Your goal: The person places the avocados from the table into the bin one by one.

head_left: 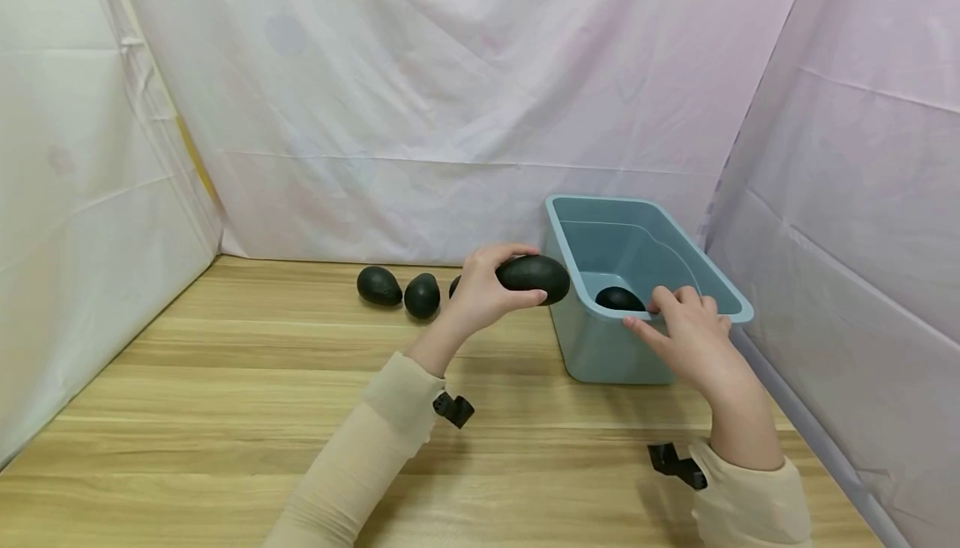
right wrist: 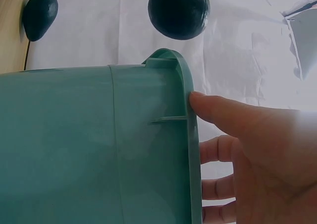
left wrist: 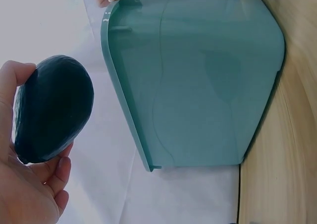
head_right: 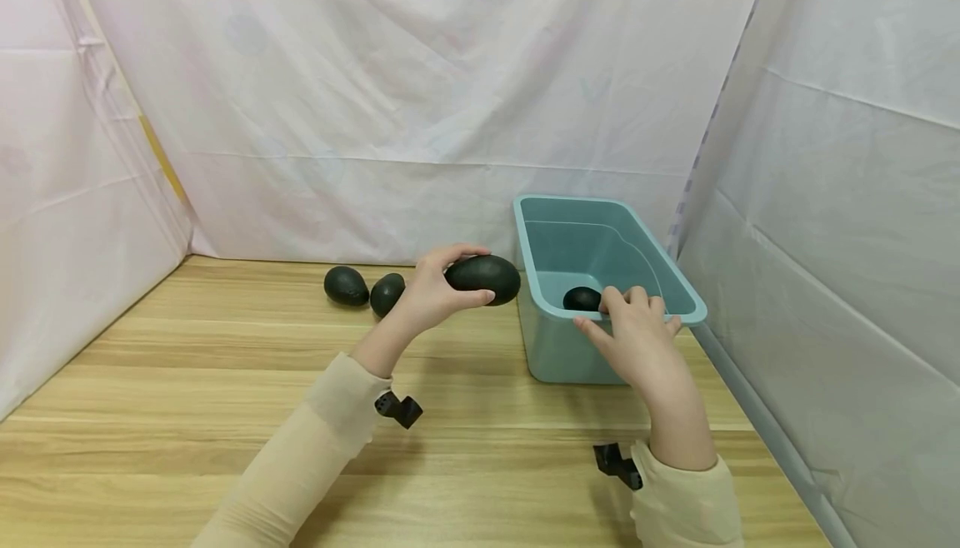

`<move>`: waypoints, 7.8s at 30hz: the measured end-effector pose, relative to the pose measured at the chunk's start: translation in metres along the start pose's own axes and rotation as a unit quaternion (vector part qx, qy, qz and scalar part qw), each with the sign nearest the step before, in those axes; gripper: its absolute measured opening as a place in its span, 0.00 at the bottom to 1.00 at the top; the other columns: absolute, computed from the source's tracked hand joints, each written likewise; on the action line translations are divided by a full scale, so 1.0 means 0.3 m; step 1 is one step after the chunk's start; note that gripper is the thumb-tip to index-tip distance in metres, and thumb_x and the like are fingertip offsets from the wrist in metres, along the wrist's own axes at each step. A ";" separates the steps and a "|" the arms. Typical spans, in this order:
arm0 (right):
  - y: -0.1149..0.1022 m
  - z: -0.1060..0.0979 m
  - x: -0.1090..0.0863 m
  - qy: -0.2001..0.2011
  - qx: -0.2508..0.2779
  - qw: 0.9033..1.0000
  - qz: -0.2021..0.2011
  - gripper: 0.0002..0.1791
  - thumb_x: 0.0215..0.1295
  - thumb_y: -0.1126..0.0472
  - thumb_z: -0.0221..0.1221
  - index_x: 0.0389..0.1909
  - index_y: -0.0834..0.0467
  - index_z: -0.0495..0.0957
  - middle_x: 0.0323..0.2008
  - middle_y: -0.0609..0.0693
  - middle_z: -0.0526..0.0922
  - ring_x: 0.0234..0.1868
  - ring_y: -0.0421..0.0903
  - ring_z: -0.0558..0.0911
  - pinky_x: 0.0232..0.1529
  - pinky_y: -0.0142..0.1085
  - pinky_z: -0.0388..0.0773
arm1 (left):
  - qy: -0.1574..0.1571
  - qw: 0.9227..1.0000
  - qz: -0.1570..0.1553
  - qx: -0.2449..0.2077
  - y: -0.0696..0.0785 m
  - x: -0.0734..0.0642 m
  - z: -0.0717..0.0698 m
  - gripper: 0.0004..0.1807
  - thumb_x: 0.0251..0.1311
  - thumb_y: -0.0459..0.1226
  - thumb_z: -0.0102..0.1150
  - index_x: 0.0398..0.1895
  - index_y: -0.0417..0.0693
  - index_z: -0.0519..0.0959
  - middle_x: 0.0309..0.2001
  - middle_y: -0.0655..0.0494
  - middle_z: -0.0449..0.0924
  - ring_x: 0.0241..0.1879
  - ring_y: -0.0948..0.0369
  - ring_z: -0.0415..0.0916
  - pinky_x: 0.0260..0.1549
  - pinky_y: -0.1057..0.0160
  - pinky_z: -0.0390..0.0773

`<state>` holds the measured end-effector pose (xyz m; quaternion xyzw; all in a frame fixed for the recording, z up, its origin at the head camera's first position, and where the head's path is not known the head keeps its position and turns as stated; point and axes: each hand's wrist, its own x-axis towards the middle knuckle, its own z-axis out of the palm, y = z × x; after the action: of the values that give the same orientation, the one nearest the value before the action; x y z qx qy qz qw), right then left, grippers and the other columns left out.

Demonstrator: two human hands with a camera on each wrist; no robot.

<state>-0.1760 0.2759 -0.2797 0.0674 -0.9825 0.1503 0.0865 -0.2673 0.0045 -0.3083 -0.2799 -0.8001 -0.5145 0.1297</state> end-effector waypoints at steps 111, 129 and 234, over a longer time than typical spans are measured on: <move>0.000 -0.004 0.007 -0.008 -0.010 1.000 0.001 0.28 0.68 0.40 0.53 0.45 0.63 0.69 0.46 0.68 0.65 0.47 0.70 0.61 0.42 0.72 0.52 | -0.067 0.975 0.044 0.205 0.090 0.184 0.313 0.31 0.50 0.57 0.68 0.61 0.69 0.75 0.47 0.60 0.74 0.47 0.61 0.64 0.56 0.54 0.59; 0.002 0.003 0.010 -0.007 -0.012 1.000 0.002 0.27 0.68 0.40 0.53 0.44 0.63 0.69 0.47 0.69 0.66 0.47 0.70 0.62 0.42 0.72 0.53 | -0.099 0.973 0.013 0.210 0.087 0.183 0.313 0.34 0.49 0.63 0.64 0.60 0.66 0.75 0.47 0.65 0.75 0.46 0.64 0.64 0.58 0.55 0.57; 0.002 0.002 0.005 -0.001 -0.002 1.000 0.001 0.26 0.68 0.40 0.53 0.44 0.62 0.69 0.45 0.66 0.66 0.45 0.66 0.61 0.43 0.70 0.51 | -0.059 0.991 0.002 0.123 -0.063 0.005 0.017 0.46 0.51 0.58 0.67 0.73 0.63 0.59 0.72 0.58 0.55 0.70 0.56 0.50 0.65 0.45 0.45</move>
<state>-0.1776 0.2762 -0.2801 0.0668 -0.9830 0.1482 0.0855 -0.2791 0.0034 -0.3240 -0.2932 -0.8631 -0.3942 0.1167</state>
